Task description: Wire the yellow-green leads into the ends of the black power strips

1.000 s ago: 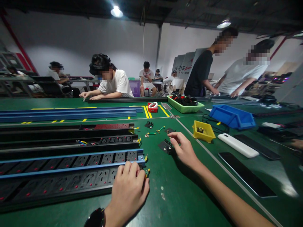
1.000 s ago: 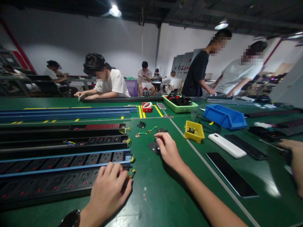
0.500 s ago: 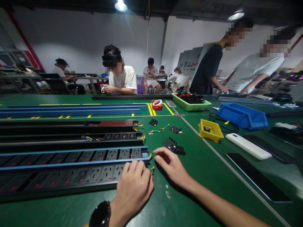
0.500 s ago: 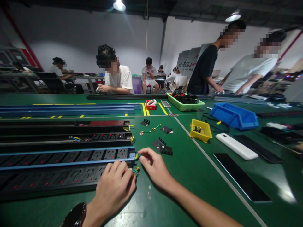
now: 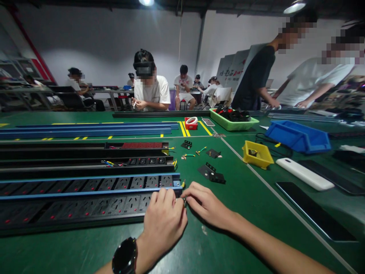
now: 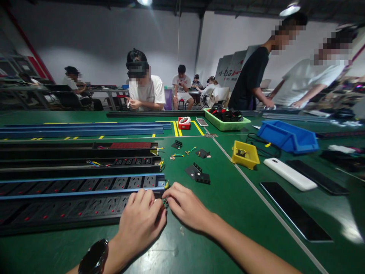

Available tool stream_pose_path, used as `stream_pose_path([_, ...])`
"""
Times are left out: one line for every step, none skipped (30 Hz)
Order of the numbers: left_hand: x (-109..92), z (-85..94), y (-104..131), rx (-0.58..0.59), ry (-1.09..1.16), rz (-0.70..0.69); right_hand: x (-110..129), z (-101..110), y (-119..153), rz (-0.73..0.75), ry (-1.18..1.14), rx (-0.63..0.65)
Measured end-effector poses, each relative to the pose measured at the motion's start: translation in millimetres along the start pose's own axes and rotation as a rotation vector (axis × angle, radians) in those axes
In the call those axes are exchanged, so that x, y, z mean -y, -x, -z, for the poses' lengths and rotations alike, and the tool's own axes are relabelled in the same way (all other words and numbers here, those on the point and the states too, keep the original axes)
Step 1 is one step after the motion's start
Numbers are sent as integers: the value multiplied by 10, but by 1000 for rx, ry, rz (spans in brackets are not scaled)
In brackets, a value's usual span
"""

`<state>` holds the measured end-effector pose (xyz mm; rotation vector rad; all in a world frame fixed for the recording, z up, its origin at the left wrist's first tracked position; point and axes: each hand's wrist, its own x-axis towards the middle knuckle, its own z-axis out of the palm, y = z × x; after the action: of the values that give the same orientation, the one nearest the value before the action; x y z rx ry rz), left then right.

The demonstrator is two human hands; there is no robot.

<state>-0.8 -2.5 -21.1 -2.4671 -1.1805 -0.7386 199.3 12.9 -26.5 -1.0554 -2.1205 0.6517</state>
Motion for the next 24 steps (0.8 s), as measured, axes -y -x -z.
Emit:
stream_pose_path([-2,0,0,-1,1,8,-7,6,4,-4,23,6])
stream_pose_path([-4,1,0,-1,1,16,-15,13,7,-8,47,14])
stream_pose_path([-5,1,0,-3,-1,24,-24,20,9,-12,70,24])
stream_pose_path([-6,0,0,-6,-4,28,-31,29,9,-10,89,38])
stream_pose_path([-5,0,1,-11,-6,28,-37,38,8,-1,103,57])
stream_pose_path([-3,-2,2,-19,-6,24,-39,47,7,12,112,75])
stream_pose_path([0,-5,3,-28,-3,16,-40,57,6,26,119,89])
stream_pose_path([5,-9,5,-39,3,3,-39,64,6,38,124,97])
stream_pose_path([9,-13,7,-49,11,-12,-36,70,6,43,130,99])
stream_pose_path([14,-18,9,-58,21,-27,-34,73,7,41,135,98])
stream_pose_path([18,-23,10,-66,32,-37,-31,72,10,33,139,95])
stream_pose_path([21,-26,12,-72,41,-43,-31,68,14,23,143,93])
stream_pose_path([24,-29,12,-77,49,-43,-32,60,18,13,147,93])
stream_pose_path([26,-29,11,-81,56,-40,-35,49,21,3,150,93])
stream_pose_path([27,-28,10,-85,62,-35,-40,36,24,-7,155,88])
stream_pose_path([28,-26,8,-90,67,-32,-46,23,25,-17,158,80])
stream_pose_path([29,-23,6,-94,71,-32,-52,11,24,-26,160,69])
stream_pose_path([30,-19,3,-97,74,-34,-57,3,22,-34,161,59])
stream_pose_path([31,-16,1,-100,76,-37,-60,-2,18,-42,164,51])
stream_pose_path([31,-14,-2,-101,77,-39,-62,0,14,-45,168,48])
stream_pose_path([32,-13,-3,-101,78,-41,-62,7,11,-44,173,56])
stream_pose_path([32,-13,-4,-100,79,-40,-61,19,8,-39,179,72])
stream_pose_path([31,-15,-4,-99,80,-36,-60,37,6,-29,184,92])
stream_pose_path([29,-17,-3,-100,82,-31,-61,57,6,-17,185,114])
